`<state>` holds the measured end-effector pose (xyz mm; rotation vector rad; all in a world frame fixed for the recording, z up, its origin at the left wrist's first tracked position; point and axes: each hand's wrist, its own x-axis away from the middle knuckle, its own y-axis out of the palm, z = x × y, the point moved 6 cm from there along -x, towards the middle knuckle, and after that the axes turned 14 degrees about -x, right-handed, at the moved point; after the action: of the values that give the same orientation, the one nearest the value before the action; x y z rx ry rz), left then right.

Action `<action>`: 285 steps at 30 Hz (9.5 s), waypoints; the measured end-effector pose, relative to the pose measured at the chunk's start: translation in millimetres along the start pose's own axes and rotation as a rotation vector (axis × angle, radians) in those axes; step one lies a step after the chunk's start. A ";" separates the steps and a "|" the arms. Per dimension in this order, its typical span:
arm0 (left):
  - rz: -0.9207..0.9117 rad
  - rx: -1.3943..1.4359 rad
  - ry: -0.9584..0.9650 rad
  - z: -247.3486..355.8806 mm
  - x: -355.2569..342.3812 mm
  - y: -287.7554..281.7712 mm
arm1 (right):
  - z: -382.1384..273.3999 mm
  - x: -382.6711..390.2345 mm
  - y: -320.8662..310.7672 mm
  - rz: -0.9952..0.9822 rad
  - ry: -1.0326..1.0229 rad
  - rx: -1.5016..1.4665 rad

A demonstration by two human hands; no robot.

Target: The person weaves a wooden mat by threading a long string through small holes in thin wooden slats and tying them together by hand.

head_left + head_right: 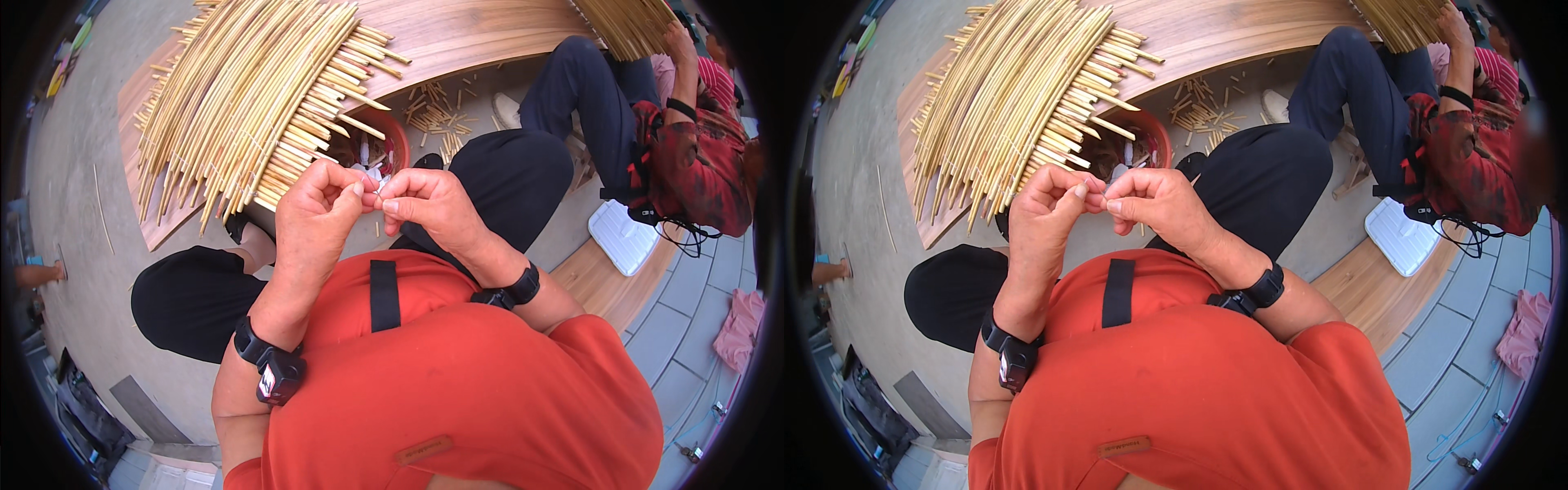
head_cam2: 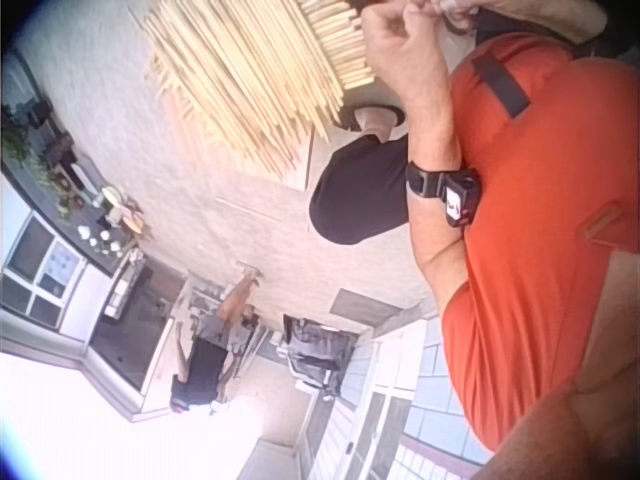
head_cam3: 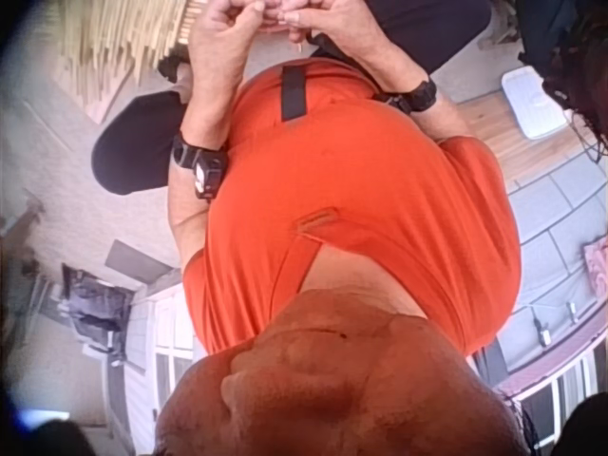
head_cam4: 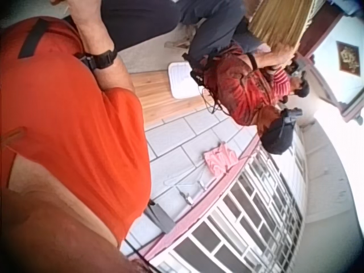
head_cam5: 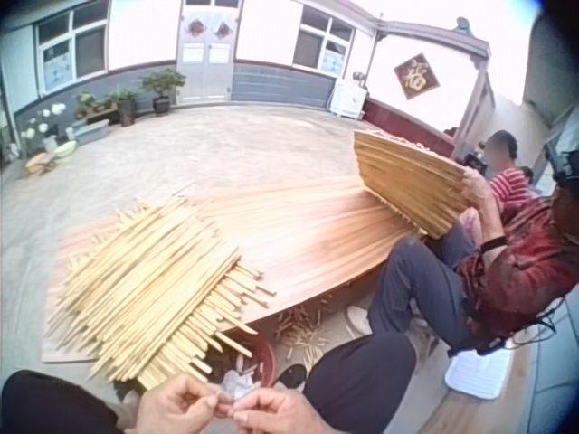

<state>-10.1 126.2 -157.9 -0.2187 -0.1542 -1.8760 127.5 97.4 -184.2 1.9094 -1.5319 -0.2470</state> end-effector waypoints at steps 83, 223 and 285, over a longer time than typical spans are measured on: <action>-0.047 -0.167 -0.165 -15.8 2.2 8.4 | -42.2 1.1 14.3 0.119 -0.530 0.838; 0.026 0.133 0.004 28.9 0.6 -10.9 | -86.3 18.1 41.3 -0.192 -0.931 0.455; -0.108 -0.315 -0.119 11.7 -24.2 -63.1 | -84.9 74.1 -99.4 0.312 0.081 0.420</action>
<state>-61.9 170.7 -151.9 -0.5482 0.0515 -1.9899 273.4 69.9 -160.6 1.9159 -1.9074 0.3090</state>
